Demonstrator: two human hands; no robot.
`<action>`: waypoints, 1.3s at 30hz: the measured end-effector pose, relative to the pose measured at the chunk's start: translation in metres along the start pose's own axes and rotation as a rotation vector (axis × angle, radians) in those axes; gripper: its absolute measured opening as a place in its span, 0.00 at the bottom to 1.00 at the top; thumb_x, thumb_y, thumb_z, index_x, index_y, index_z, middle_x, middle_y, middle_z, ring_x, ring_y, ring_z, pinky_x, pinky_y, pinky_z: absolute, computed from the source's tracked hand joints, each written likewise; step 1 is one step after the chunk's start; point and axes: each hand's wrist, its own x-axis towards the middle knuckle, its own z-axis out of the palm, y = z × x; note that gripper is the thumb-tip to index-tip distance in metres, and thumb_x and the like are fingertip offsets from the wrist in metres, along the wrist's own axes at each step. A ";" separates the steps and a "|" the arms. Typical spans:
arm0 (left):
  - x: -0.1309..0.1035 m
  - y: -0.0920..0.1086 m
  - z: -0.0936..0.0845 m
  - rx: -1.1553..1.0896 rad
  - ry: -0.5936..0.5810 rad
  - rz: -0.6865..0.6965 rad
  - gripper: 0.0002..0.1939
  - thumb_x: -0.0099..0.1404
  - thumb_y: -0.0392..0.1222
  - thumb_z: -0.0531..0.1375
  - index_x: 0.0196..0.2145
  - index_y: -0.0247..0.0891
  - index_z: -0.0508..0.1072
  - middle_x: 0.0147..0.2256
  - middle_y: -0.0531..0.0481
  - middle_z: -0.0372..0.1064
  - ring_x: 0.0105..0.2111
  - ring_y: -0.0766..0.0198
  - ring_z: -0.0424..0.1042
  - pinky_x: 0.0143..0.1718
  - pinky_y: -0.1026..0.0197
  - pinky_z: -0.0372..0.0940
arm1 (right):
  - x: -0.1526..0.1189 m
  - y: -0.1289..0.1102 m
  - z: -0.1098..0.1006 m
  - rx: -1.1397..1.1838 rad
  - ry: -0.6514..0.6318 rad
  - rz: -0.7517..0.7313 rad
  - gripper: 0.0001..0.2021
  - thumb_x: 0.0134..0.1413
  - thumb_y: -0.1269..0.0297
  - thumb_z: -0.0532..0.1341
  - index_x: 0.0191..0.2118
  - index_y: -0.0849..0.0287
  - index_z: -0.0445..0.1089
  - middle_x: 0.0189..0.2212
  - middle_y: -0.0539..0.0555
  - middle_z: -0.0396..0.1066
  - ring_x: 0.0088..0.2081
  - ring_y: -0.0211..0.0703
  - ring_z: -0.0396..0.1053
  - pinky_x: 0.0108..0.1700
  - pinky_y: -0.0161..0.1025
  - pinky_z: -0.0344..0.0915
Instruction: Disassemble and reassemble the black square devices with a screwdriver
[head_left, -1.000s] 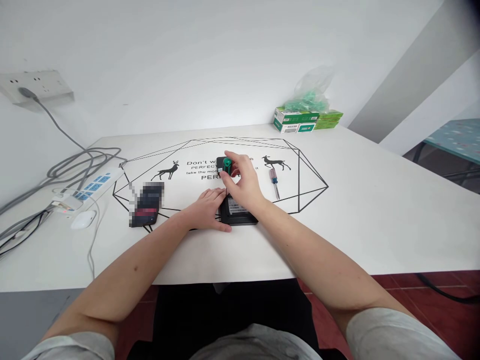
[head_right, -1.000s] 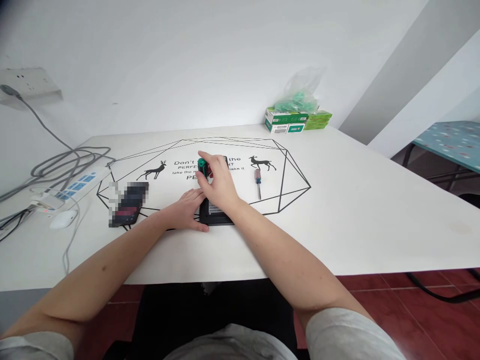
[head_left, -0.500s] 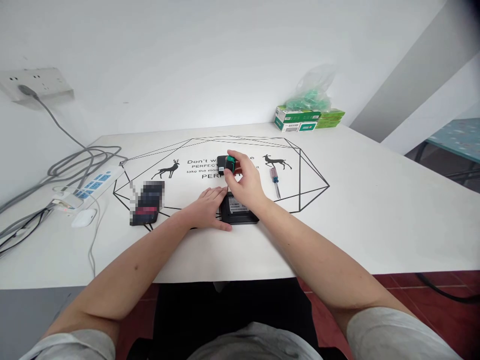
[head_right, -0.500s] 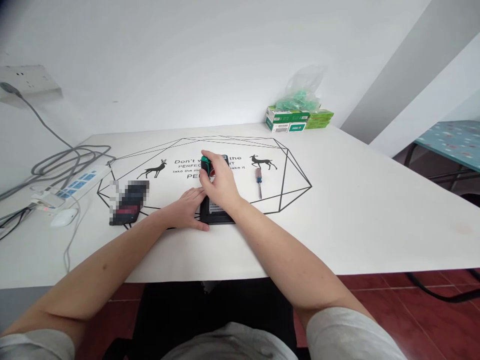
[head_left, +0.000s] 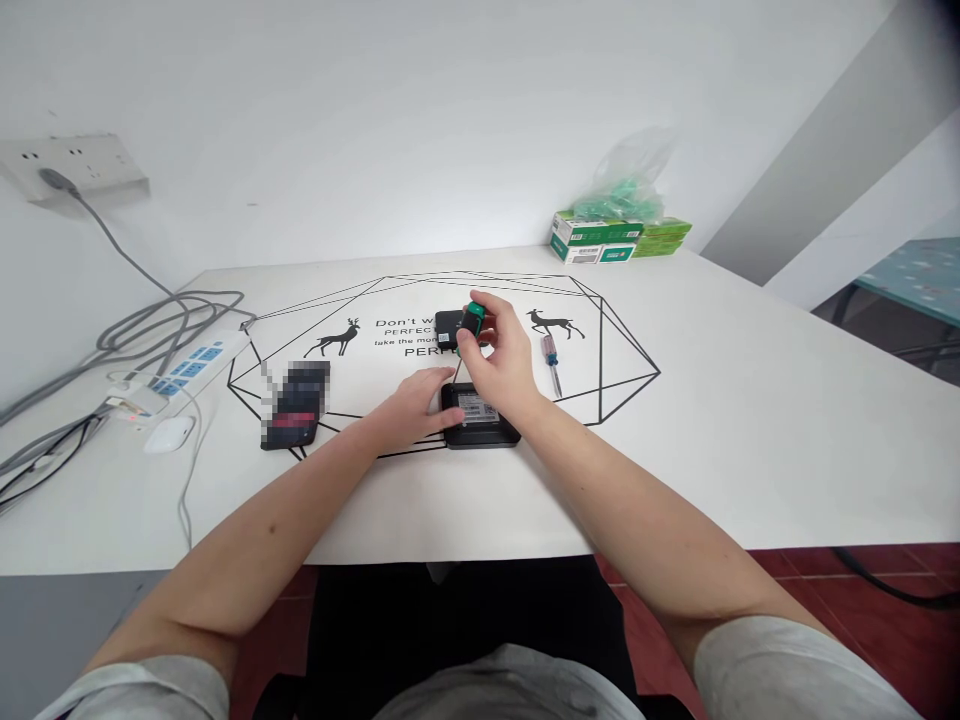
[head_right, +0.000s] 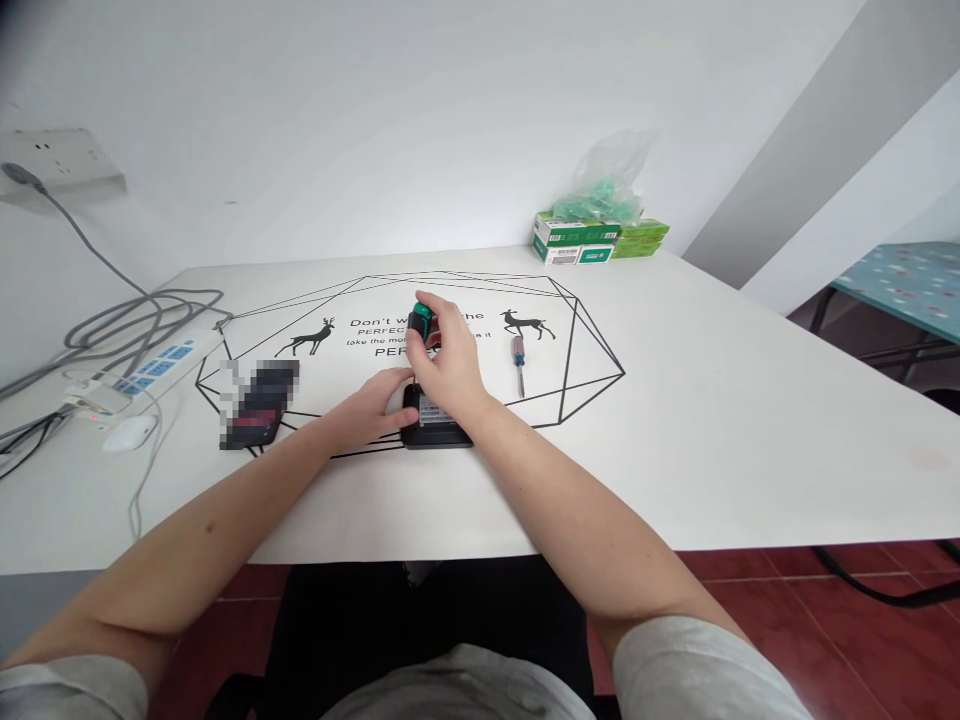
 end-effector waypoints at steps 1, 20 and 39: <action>0.001 0.000 0.000 -0.017 0.066 -0.011 0.35 0.77 0.64 0.57 0.69 0.37 0.67 0.67 0.34 0.69 0.68 0.41 0.68 0.70 0.39 0.63 | 0.000 0.000 0.000 0.011 0.008 0.006 0.23 0.67 0.65 0.61 0.65 0.47 0.67 0.54 0.58 0.76 0.50 0.51 0.76 0.47 0.51 0.81; -0.003 -0.029 -0.035 0.583 0.171 -0.538 0.17 0.79 0.36 0.51 0.48 0.35 0.81 0.53 0.32 0.78 0.55 0.38 0.75 0.55 0.40 0.69 | 0.005 0.023 -0.004 -0.004 0.108 0.102 0.23 0.66 0.62 0.63 0.65 0.51 0.65 0.57 0.62 0.74 0.48 0.51 0.76 0.45 0.52 0.81; -0.005 0.016 -0.001 0.113 -0.115 0.028 0.54 0.59 0.66 0.73 0.74 0.40 0.63 0.69 0.32 0.64 0.71 0.32 0.60 0.73 0.33 0.54 | -0.007 0.001 0.001 0.046 0.023 0.036 0.21 0.64 0.63 0.64 0.61 0.47 0.66 0.50 0.57 0.73 0.46 0.49 0.74 0.37 0.45 0.78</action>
